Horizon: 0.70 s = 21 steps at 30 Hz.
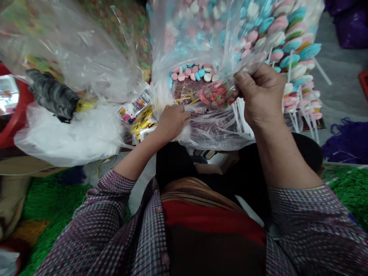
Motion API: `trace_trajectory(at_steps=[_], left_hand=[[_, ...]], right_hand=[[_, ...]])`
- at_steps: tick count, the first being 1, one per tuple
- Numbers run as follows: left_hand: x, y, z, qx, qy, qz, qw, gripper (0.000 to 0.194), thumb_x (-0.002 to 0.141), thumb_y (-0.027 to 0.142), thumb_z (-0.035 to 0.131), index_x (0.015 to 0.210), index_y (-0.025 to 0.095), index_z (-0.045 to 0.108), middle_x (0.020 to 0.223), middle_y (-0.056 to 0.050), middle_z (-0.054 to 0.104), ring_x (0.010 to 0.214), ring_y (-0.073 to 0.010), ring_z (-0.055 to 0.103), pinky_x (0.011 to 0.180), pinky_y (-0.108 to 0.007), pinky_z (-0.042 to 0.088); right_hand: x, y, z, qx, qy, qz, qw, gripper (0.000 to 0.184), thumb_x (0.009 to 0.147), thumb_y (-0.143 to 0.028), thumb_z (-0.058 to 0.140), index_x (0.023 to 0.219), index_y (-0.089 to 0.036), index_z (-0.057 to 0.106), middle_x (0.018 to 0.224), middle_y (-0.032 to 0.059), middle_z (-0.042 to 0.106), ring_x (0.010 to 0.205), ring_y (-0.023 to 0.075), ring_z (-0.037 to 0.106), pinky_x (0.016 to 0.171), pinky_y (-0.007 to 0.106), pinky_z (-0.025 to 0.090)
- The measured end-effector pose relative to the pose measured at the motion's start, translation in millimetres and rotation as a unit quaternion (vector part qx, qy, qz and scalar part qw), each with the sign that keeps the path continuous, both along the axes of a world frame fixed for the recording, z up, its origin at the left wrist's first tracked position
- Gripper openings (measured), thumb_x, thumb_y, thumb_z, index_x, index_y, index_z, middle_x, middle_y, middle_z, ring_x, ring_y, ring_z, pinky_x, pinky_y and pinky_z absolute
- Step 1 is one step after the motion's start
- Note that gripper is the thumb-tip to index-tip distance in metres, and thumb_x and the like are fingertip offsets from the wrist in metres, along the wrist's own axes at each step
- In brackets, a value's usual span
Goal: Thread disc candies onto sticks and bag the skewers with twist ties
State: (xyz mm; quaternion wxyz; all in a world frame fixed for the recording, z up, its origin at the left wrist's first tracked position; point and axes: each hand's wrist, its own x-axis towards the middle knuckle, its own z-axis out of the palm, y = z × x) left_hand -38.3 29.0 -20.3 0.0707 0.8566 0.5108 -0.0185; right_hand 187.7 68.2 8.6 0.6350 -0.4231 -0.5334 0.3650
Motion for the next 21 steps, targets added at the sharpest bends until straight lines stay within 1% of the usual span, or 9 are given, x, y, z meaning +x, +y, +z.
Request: trace_trajectory(at_steps=[2, 5, 8, 11, 14, 16, 17, 19, 21], left_hand=[[0.7, -0.9, -1.9, 0.001, -0.009, -0.011, 1.0, 0.026, 0.103, 0.026, 0.052, 0.105, 0.019, 0.078, 0.104, -0.015, 0.072, 0.105, -0.0328, 0.066, 0.087, -0.046, 0.048], [-2.7, -4.8, -6.5, 0.011, -0.028, -0.057, 0.998, 0.025, 0.102, 0.026, 0.055, 0.099, 0.019, 0.079, 0.097, -0.012, 0.072, 0.098, -0.0295, 0.066, 0.085, -0.044, 0.047], [-8.0, -12.1, -11.8, 0.052, -0.054, -0.106, 0.992, 0.024, 0.102, 0.027, 0.057, 0.096, 0.02, 0.078, 0.094, -0.01, 0.071, 0.095, -0.027, 0.064, 0.083, -0.041, 0.046], [-9.7, -21.6, -15.5, 0.099, -0.082, -0.135, 0.982, 0.023, 0.102, 0.023, 0.056, 0.094, 0.02, 0.077, 0.093, -0.008, 0.071, 0.092, -0.0244, 0.061, 0.082, -0.039, 0.045], [-7.1, -29.6, -14.8, 0.118, -0.088, -0.141, 0.979, 0.024, 0.102, 0.023, 0.057, 0.089, 0.019, 0.076, 0.086, -0.008, 0.069, 0.09, -0.0241, 0.061, 0.082, -0.039, 0.045], [-3.7, -31.6, -11.1, 0.118, -0.083, -0.137, 0.98, 0.027, 0.102, 0.029, 0.057, 0.086, 0.019, 0.076, 0.084, -0.008, 0.068, 0.089, -0.025, 0.061, 0.082, -0.04, 0.046], [-1.5, -30.9, -8.5, 0.118, -0.082, -0.13, 0.981, 0.029, 0.103, 0.031, 0.056, 0.087, 0.018, 0.076, 0.085, -0.009, 0.068, 0.09, -0.0254, 0.062, 0.082, -0.04, 0.046], [4.4, -25.7, -3.0, 0.119, -0.095, -0.111, 0.982, 0.032, 0.106, 0.032, 0.049, 0.098, 0.018, 0.077, 0.092, -0.01, 0.069, 0.093, -0.0255, 0.062, 0.083, -0.04, 0.047], [11.8, -15.4, 0.3, 0.122, -0.122, -0.09, 0.981, 0.035, 0.108, 0.026, 0.041, 0.111, 0.019, 0.074, 0.1, -0.01, 0.071, 0.099, -0.0246, 0.063, 0.088, -0.04, 0.048]], right_hand=[[0.1, 0.3, -0.6, 0.007, -0.002, 0.001, 1.0, 0.057, 0.058, -0.073, 0.09, 0.065, -0.023, 0.062, 0.049, -0.0032, 0.054, 0.037, 0.0114, 0.047, 0.038, 0.03, 0.035], [3.3, 2.5, -3.1, 0.028, -0.019, 0.011, 0.999, 0.056, 0.065, -0.073, 0.086, 0.067, -0.022, 0.062, 0.051, -0.0048, 0.055, 0.037, 0.0101, 0.049, 0.038, 0.027, 0.035], [6.5, 5.2, -6.3, 0.048, -0.015, 0.021, 0.998, 0.053, 0.07, -0.07, 0.084, 0.069, -0.022, 0.063, 0.051, -0.0059, 0.056, 0.036, 0.0089, 0.049, 0.036, 0.024, 0.033], [7.1, 6.2, -7.3, 0.06, -0.004, 0.031, 0.998, 0.049, 0.071, -0.064, 0.087, 0.069, -0.021, 0.064, 0.051, -0.0059, 0.056, 0.035, 0.009, 0.051, 0.035, 0.023, 0.031], [6.6, 5.8, -6.4, 0.064, 0.005, 0.028, 0.998, 0.048, 0.069, -0.062, 0.089, 0.069, -0.021, 0.064, 0.051, -0.0059, 0.056, 0.035, 0.0091, 0.051, 0.035, 0.023, 0.031], [6.4, 5.2, -5.7, 0.063, 0.005, 0.023, 0.998, 0.048, 0.07, -0.063, 0.088, 0.068, -0.021, 0.064, 0.051, -0.0056, 0.056, 0.036, 0.0092, 0.051, 0.035, 0.023, 0.031], [6.4, 5.0, -5.6, 0.063, 0.002, 0.02, 0.998, 0.049, 0.07, -0.063, 0.088, 0.068, -0.021, 0.064, 0.051, -0.0054, 0.056, 0.036, 0.0093, 0.051, 0.035, 0.024, 0.031], [6.3, 4.8, -5.8, 0.062, -0.006, 0.018, 0.998, 0.049, 0.07, -0.064, 0.088, 0.068, -0.021, 0.063, 0.05, -0.0053, 0.056, 0.035, 0.0096, 0.051, 0.035, 0.025, 0.031], [6.2, 4.9, -6.4, 0.06, -0.012, 0.016, 0.998, 0.051, 0.069, -0.067, 0.087, 0.068, -0.022, 0.062, 0.049, -0.0054, 0.055, 0.034, 0.0097, 0.05, 0.034, 0.025, 0.031]])
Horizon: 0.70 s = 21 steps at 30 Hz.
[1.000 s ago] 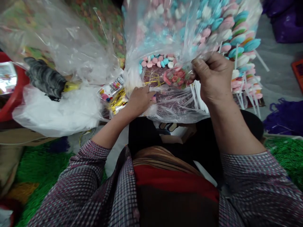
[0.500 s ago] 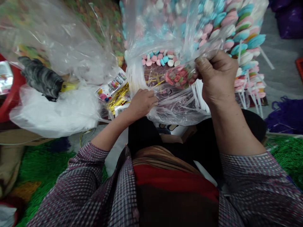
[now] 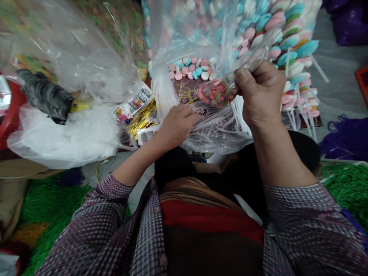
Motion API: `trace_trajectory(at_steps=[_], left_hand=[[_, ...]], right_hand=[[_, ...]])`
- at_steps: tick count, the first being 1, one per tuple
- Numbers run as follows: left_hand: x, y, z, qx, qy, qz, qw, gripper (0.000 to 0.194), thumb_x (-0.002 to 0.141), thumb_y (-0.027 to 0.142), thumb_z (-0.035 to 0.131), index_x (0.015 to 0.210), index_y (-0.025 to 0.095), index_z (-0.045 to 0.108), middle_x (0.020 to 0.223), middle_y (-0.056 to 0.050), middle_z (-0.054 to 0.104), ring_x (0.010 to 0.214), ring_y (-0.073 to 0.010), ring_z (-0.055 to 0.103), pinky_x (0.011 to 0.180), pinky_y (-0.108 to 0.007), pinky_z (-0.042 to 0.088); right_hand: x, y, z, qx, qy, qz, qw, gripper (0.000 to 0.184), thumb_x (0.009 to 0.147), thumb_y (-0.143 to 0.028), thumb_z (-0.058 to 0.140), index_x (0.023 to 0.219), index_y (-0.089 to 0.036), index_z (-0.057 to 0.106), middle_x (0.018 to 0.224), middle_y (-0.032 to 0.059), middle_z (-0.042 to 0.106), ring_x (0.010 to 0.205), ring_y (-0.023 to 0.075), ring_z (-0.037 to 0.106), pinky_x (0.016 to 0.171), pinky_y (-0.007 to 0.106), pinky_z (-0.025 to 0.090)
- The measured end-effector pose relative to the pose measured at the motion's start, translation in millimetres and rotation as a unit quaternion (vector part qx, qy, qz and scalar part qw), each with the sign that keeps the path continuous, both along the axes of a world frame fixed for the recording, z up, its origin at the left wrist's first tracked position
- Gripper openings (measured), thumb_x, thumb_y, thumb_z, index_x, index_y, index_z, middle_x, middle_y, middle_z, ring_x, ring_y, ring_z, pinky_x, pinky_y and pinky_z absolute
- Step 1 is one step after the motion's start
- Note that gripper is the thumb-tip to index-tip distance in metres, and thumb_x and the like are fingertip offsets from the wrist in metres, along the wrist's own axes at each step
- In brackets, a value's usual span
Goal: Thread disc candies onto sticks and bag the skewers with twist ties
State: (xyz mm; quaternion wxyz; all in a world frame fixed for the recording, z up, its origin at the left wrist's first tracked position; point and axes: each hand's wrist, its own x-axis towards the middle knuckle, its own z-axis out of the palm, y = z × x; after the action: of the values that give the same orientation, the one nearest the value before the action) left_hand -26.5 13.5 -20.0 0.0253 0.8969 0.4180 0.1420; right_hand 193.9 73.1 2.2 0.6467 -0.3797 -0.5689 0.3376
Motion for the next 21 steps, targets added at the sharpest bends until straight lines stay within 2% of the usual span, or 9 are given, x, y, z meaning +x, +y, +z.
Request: trace_trajectory(at_steps=[3, 6, 8, 14, 18, 21], left_hand=[[10.7, 20.8, -4.4, -0.023, -0.021, 0.022, 0.999, 0.036, 0.107, 0.02, 0.037, 0.11, 0.018, 0.073, 0.101, -0.01, 0.071, 0.102, -0.0245, 0.064, 0.094, -0.041, 0.049], [15.3, 39.6, -17.1, -0.059, 0.001, 0.045, 0.997, 0.032, 0.104, 0.022, 0.044, 0.094, 0.017, 0.073, 0.095, -0.011, 0.071, 0.098, -0.0264, 0.065, 0.092, -0.043, 0.051], [14.6, 47.7, -24.6, -0.073, 0.009, 0.049, 0.996, 0.027, 0.101, 0.023, 0.05, 0.092, 0.017, 0.074, 0.098, -0.012, 0.072, 0.099, -0.0271, 0.065, 0.092, -0.043, 0.052], [14.6, 55.2, -32.1, -0.1, -0.004, 0.055, 0.993, 0.024, 0.096, 0.025, 0.055, 0.103, 0.015, 0.076, 0.117, -0.016, 0.071, 0.113, -0.0298, 0.063, 0.1, -0.046, 0.051], [18.9, 56.2, -36.6, -0.1, -0.018, 0.074, 0.992, 0.025, 0.097, 0.026, 0.054, 0.109, 0.017, 0.074, 0.123, -0.015, 0.069, 0.12, -0.0302, 0.061, 0.101, -0.045, 0.051], [19.3, 55.1, -38.6, -0.098, -0.035, 0.08, 0.991, 0.023, 0.096, 0.023, 0.052, 0.108, 0.018, 0.071, 0.121, -0.014, 0.068, 0.118, -0.029, 0.061, 0.101, -0.044, 0.05]], right_hand=[[0.7, 0.4, -1.1, -0.001, -0.006, -0.004, 1.0, 0.053, 0.069, -0.07, 0.084, 0.069, -0.022, 0.062, 0.049, -0.005, 0.055, 0.035, 0.0099, 0.051, 0.034, 0.026, 0.031], [2.4, 0.7, -3.2, -0.004, -0.014, -0.013, 1.0, 0.053, 0.07, -0.072, 0.083, 0.07, -0.023, 0.062, 0.05, -0.0052, 0.055, 0.037, 0.0102, 0.051, 0.036, 0.027, 0.033], [3.5, 0.7, -5.4, -0.007, -0.019, -0.019, 1.0, 0.054, 0.069, -0.074, 0.082, 0.07, -0.024, 0.062, 0.05, -0.0055, 0.054, 0.037, 0.0103, 0.05, 0.037, 0.028, 0.035], [7.2, -0.4, -10.4, -0.007, -0.052, -0.029, 0.998, 0.048, 0.079, -0.073, 0.076, 0.074, -0.027, 0.063, 0.053, -0.0035, 0.055, 0.04, 0.0136, 0.047, 0.042, 0.033, 0.037], [12.8, -2.4, -12.4, -0.05, -0.11, -0.042, 0.992, 0.042, 0.088, -0.072, 0.067, 0.086, -0.031, 0.064, 0.065, 0.0, 0.061, 0.058, 0.0198, 0.063, 0.056, 0.037, 0.052], [14.8, -4.0, -11.2, -0.051, -0.114, -0.039, 0.991, 0.039, 0.09, -0.071, 0.065, 0.091, -0.032, 0.064, 0.069, 0.0013, 0.061, 0.07, 0.0243, 0.069, 0.061, 0.039, 0.056]])
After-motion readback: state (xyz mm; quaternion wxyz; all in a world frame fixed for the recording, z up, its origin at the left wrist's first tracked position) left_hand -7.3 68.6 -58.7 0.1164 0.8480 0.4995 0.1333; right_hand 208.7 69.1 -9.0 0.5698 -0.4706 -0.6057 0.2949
